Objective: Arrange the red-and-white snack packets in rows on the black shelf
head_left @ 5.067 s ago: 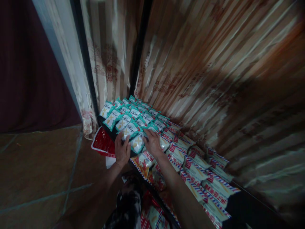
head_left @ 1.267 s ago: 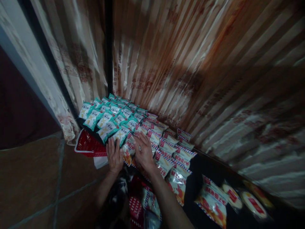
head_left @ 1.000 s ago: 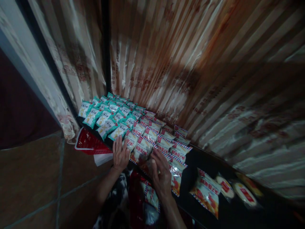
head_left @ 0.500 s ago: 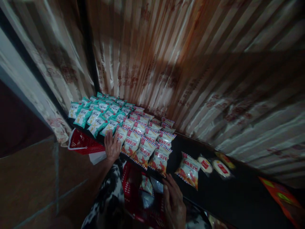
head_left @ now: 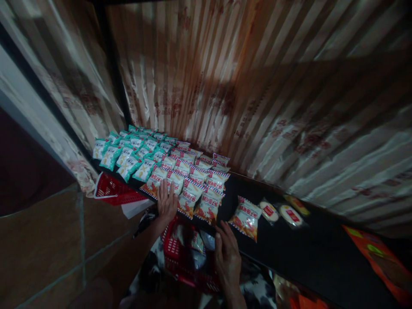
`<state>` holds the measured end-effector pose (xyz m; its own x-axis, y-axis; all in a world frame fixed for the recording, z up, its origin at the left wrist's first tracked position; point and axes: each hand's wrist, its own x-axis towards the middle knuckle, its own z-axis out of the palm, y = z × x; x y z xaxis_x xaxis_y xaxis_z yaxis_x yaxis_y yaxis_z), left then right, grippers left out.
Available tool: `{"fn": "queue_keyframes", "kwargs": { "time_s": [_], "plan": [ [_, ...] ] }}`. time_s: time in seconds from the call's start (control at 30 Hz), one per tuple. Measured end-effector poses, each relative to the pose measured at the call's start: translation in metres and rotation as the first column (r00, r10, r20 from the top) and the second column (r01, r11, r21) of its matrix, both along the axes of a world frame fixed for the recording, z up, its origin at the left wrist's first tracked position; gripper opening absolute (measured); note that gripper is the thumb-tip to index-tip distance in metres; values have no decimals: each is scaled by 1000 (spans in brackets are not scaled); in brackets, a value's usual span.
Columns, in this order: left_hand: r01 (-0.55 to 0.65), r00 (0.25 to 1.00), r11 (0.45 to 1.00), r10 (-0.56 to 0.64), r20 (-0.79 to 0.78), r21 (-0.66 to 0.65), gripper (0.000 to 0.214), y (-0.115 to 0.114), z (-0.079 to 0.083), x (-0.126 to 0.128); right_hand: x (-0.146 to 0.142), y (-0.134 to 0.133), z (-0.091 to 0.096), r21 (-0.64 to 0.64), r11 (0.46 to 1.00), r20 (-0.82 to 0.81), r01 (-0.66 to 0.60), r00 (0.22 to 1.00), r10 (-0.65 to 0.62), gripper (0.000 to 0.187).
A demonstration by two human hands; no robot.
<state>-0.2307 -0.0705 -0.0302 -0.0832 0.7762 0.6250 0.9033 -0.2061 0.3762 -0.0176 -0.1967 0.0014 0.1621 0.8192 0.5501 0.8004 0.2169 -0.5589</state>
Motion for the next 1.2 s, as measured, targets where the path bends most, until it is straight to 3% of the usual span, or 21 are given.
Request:
{"fn": "queue_keyframes", "kwargs": {
  "time_s": [0.17, 0.43, 0.57, 0.9, 1.1, 1.2],
  "plan": [
    [9, 1000, 999, -8, -22, 42, 50, -4, 4, -1, -2, 18, -9, 1, 1000, 126, 14, 992, -14, 42],
    [217, 963, 976, -215, -163, -3, 54, -26, 4, 18, -21, 56, -18, -1, 1000, 187, 5, 982, -5, 53],
    [191, 965, 981, -187, -184, 9, 56, -24, -2, 25, -20, 64, -25, 15, 998, 188, -55, 981, 51, 48],
    [244, 951, 968, -229, -208, 49, 59, -27, 4, 35, -2, 76, -27, 63, 990, 156, -126, 981, 115, 44],
    [219, 964, 973, -204, -170, 78, 59, -27, -1, 43, 4, 77, -33, 36, 999, 59, -14, 998, 12, 60],
    [220, 966, 973, -207, -156, 74, 59, -28, -1, 43, 6, 79, -37, 36, 999, 70, -35, 997, 32, 61]
  ]
}}
